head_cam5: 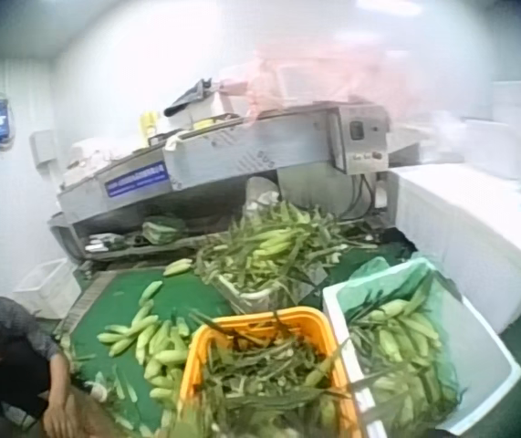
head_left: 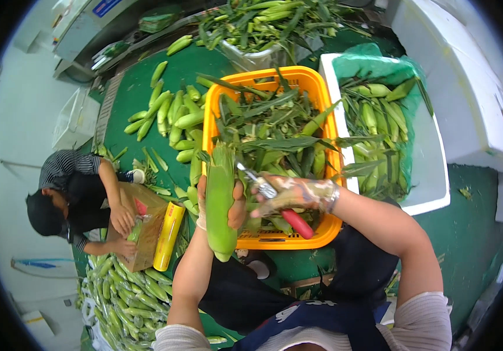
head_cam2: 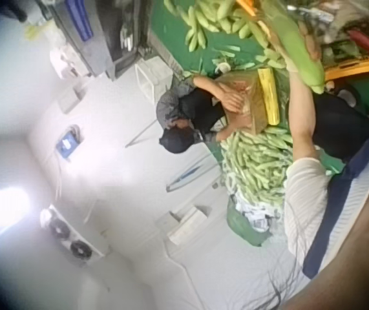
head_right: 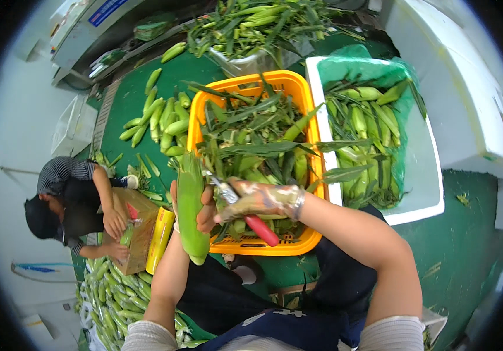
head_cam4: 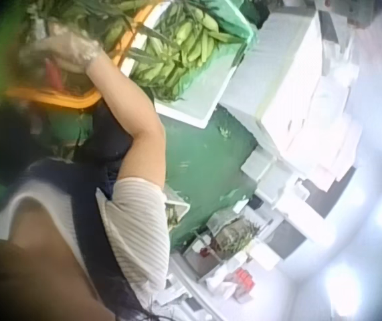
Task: The person trims the ends of corn ears using shears, placing the trimmed corn into a white container and the husks into a yellow basket.
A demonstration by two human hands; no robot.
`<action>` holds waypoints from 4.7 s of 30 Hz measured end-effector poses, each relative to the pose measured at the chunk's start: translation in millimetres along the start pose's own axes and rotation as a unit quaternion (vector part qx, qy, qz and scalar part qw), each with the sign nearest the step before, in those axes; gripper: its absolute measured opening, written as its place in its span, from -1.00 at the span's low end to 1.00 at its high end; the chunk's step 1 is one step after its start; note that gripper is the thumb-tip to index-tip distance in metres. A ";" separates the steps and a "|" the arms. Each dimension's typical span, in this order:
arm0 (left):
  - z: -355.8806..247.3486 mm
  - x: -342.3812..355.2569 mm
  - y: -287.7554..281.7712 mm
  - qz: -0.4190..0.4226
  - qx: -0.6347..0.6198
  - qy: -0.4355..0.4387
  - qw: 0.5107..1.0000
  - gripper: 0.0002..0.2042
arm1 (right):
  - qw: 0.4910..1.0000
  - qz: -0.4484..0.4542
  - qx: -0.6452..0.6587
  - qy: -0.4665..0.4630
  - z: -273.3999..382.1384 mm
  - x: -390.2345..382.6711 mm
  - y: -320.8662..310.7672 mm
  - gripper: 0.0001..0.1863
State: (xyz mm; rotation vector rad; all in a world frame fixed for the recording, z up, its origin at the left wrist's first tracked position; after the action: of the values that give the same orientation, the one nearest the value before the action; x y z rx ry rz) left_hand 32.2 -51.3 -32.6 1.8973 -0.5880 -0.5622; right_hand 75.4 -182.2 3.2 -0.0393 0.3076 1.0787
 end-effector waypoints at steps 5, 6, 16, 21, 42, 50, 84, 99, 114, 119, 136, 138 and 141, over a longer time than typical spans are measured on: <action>-3.1 1.7 -6.5 -0.014 0.017 0.047 0.999 -0.30 | 0.981 -0.062 0.182 0.023 -2.0 11.0 -18.7 -0.65; -19.7 -0.9 -15.9 -0.079 0.107 0.084 0.987 -0.32 | 0.978 -0.103 0.177 0.046 -14.0 15.1 -24.8 -0.63; -257.1 -121.7 -150.6 -0.593 0.273 0.272 0.707 -0.35 | 0.935 -0.208 -0.257 0.128 -28.1 -85.3 -116.7 -0.22; -52.4 34.1 -105.1 -0.372 0.616 0.090 0.689 0.14 | 0.842 -0.475 -0.169 0.193 -100.6 -213.0 -183.6 -0.21; -117.0 280.9 -374.5 -0.434 0.894 0.058 0.091 -0.72 | 0.645 -0.486 -0.586 0.061 -199.8 -205.8 -430.8 -0.54; -137.3 280.4 -416.9 -0.472 0.831 -0.036 0.292 -0.68 | 0.608 -0.491 -0.570 0.254 -275.7 -168.9 -588.3 -0.33; 25.2 169.4 -21.4 -0.217 0.584 0.089 0.777 -0.76 | 0.862 -0.284 0.419 -0.032 -42.2 -193.8 -186.7 -0.48; -134.2 -22.4 -50.8 -0.340 -0.044 0.485 0.805 -0.62 | 0.947 -0.218 -0.143 0.189 -54.3 -31.4 -32.3 0.10; -140.4 -40.4 -70.6 -0.449 -0.028 0.470 0.759 -0.68 | 0.910 -0.285 -0.280 0.110 -50.4 0.5 -27.3 -0.67; -114.6 2.6 -71.4 -0.476 0.143 0.225 0.838 -0.54 | 0.968 -0.244 -0.055 -0.024 -77.3 4.2 -28.6 -0.43; -73.0 16.6 -1.3 -0.474 0.752 0.047 0.456 -0.27 | 0.950 -0.121 -0.286 0.038 -60.3 -20.2 0.2 -0.13; -67.2 17.5 4.3 -0.465 0.778 0.004 0.422 -0.31 | 0.968 -0.117 -0.214 0.052 -63.9 -11.4 -7.1 -0.04; -54.7 16.0 7.3 -0.442 0.768 -0.011 0.464 -0.29 | 0.981 -0.160 -0.093 0.056 -70.9 0.5 -30.0 -0.23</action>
State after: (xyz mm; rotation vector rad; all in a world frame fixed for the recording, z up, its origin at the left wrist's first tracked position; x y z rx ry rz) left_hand 77.4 -25.9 -7.7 4.0574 0.2329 -0.7326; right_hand 85.6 -208.9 -68.3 -0.3073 0.2891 0.7832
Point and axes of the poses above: each hand's wrist, its own x-axis towards the middle knuckle, its own y-axis out of the palm, z = x × y, the point moved 6 cm from there along x, towards the middle knuckle, and after that the axes turned 4 degrees about -y, right-handed, at the moved point
